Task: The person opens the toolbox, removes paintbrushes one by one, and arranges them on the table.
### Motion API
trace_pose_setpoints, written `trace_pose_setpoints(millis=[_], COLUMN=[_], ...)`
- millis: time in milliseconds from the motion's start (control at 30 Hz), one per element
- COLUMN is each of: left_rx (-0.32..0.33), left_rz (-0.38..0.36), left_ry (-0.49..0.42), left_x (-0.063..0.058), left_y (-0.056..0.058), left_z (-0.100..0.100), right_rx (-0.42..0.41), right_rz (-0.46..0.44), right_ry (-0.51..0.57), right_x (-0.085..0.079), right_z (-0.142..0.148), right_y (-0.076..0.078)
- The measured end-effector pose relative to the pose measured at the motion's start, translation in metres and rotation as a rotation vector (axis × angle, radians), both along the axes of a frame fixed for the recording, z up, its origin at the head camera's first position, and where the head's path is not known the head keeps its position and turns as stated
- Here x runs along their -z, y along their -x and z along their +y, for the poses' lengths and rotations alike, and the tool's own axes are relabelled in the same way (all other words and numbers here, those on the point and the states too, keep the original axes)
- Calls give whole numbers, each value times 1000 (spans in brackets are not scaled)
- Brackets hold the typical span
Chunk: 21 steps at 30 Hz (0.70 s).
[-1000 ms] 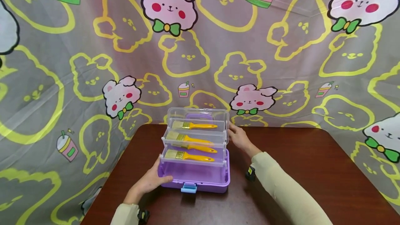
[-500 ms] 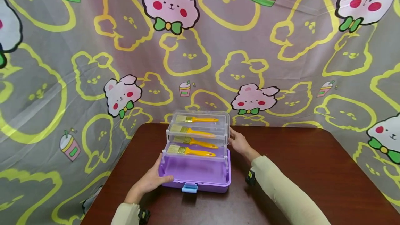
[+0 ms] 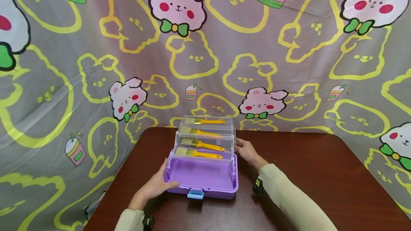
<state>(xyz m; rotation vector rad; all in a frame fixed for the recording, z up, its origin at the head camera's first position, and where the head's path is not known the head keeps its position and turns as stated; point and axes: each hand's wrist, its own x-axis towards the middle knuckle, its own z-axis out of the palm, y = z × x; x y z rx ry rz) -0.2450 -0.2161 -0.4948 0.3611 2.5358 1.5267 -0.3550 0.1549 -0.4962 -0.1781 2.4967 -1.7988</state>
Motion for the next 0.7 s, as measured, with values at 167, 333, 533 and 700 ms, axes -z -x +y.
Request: trace_pose_setpoints(millis=[167,333,533,700], left_rx=[-2,-4,-14,-20], left_rz=[-1,-8,-14,-20], left_ry=[0,14,47,58], left_x=[-1,-1,0,-1], left_y=[0,0,-1,0], left_z=[0,0,0,1], right_rx=[14,20,49,45], right_rz=[-3,16,174,277], right_ry=[23,-44,-330,-424], right_x=[1,-1,-11,-28], right_z=[-1,-1,5,10], right_y=[-1,-4,-15,-29])
